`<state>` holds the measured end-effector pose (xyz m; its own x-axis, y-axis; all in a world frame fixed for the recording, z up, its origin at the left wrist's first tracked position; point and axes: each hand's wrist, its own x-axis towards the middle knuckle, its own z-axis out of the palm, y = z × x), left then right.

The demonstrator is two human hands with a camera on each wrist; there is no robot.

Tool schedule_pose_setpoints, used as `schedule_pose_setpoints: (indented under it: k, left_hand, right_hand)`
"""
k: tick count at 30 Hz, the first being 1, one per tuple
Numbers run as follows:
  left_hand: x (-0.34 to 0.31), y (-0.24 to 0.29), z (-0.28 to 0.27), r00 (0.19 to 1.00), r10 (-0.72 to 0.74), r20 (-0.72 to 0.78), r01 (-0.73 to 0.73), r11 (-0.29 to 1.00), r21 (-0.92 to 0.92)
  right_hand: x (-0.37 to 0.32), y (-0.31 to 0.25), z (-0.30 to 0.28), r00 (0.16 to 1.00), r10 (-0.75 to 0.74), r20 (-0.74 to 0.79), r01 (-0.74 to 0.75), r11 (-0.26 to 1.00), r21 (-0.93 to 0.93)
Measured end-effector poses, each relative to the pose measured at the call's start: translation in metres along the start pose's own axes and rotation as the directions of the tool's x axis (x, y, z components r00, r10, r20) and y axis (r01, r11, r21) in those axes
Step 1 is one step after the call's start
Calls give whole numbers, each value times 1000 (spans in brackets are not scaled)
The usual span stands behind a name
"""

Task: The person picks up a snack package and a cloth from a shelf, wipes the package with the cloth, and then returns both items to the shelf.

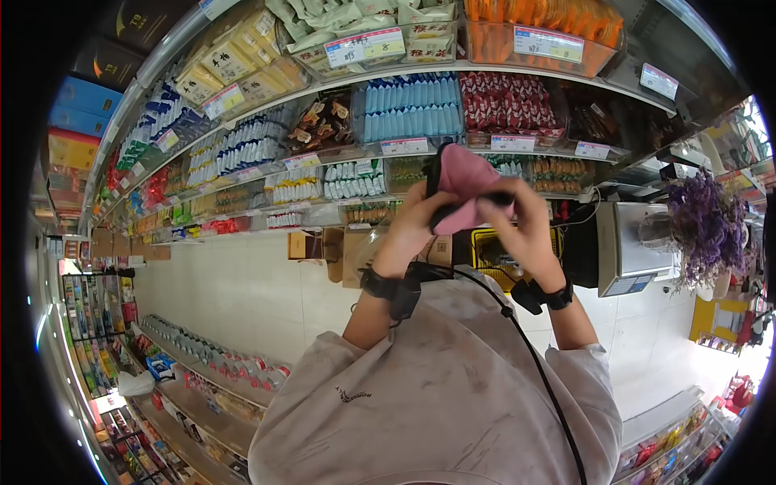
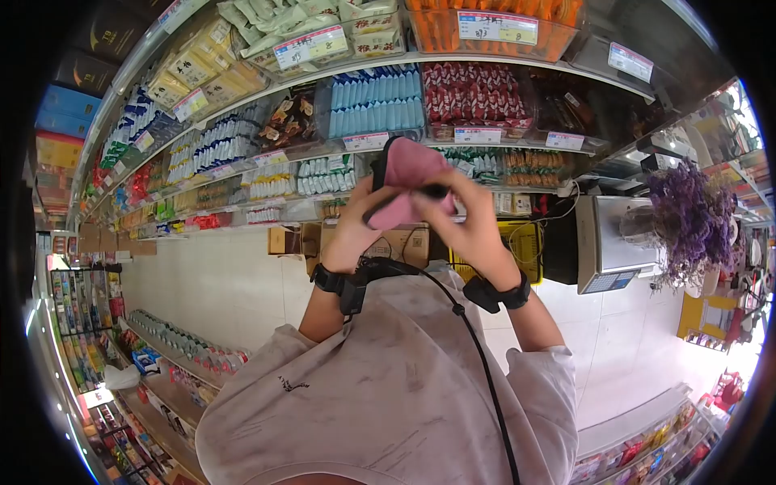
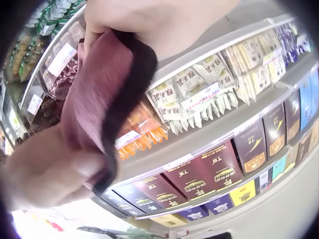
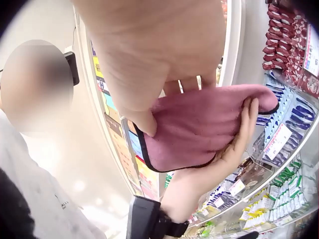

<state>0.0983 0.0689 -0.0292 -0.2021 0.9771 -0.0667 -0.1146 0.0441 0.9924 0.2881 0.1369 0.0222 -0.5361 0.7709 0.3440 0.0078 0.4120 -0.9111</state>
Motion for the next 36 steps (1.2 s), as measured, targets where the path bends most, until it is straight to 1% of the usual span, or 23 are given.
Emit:
schedule_pose_setpoints:
  k: [1,2,3,5,6,7,8,9,11,13,14,15,18,21,22,25,27,28,29,31,33,34,36]
  left_hand:
    - [-1,-1,5,996,84,32,-85,996,32]
    - [3,-11,3,993,80,86,-77,997,-28]
    - [3,-9,6,992,55,113,-37,987,-156]
    - [4,-3,12,986,5,168,63,915,-399]
    - [6,10,16,978,-96,183,177,849,-498]
    - [8,17,18,957,-196,214,286,758,-586]
    - [4,6,16,964,-197,177,253,885,-390]
    - [2,11,19,975,-143,171,186,945,-268]
    - [2,25,26,982,-25,187,29,999,-19]
    - [6,21,27,994,-101,42,99,994,46]
    - [8,21,33,997,-69,-45,67,996,-60]
    - [10,18,30,996,-85,-40,82,995,-64]
    - [15,14,21,994,-82,-76,78,995,-57]
    - [18,7,8,985,-130,-110,143,983,113]
    - [17,7,11,990,-97,-101,107,989,105]
    - [17,19,14,997,-37,-67,43,995,95]
    - [13,28,5,997,-63,-37,66,992,103]
    - [11,28,1,998,-58,-37,62,992,110]
    - [10,28,-1,998,-56,-39,60,992,112]
    - [10,29,-5,998,-48,-48,53,991,119]
    - [10,26,-7,998,-46,-47,51,992,116]
    - [10,24,-8,998,-46,-46,51,992,115]
    - [11,24,-10,999,-40,-35,44,992,122]
  right_hand:
    - [4,3,0,990,57,-132,-59,998,-12]
    - [10,5,-2,961,201,-188,-196,979,49]
    - [14,13,-5,962,176,-210,-171,984,42]
    - [16,41,-6,959,122,-255,-120,992,25]
    - [13,58,-8,968,109,-225,-112,994,1]
    - [5,76,-3,948,202,-247,-210,978,-6]
    - [-5,93,2,916,291,-277,-307,952,-12]
    - [-11,99,1,871,376,-315,-402,916,-17]
    - [-9,81,-1,822,568,-37,-514,768,384]
    - [-9,83,-3,796,558,237,-533,458,711]
    - [-10,83,-5,770,547,328,-567,352,745]
    - [-10,84,-8,744,520,420,-599,241,764]
    - [-4,54,-17,714,490,499,-612,91,786]
    - [-4,70,-11,853,440,280,-518,650,556]
    - [0,70,-15,837,474,272,-532,593,604]
    - [20,91,-41,976,209,-53,-156,853,498]
    - [41,108,-84,946,152,-285,-51,942,333]
    - [51,118,-108,879,169,-445,-140,985,98]
    - [63,125,-135,898,100,-429,-42,989,143]
    - [78,166,-179,827,-147,-543,6,967,-253]
    - [93,184,-212,888,-198,-415,-68,836,-544]
    - [95,234,-226,783,-96,-615,-390,694,-605]
    - [97,279,-244,819,-3,-574,-448,622,-643]
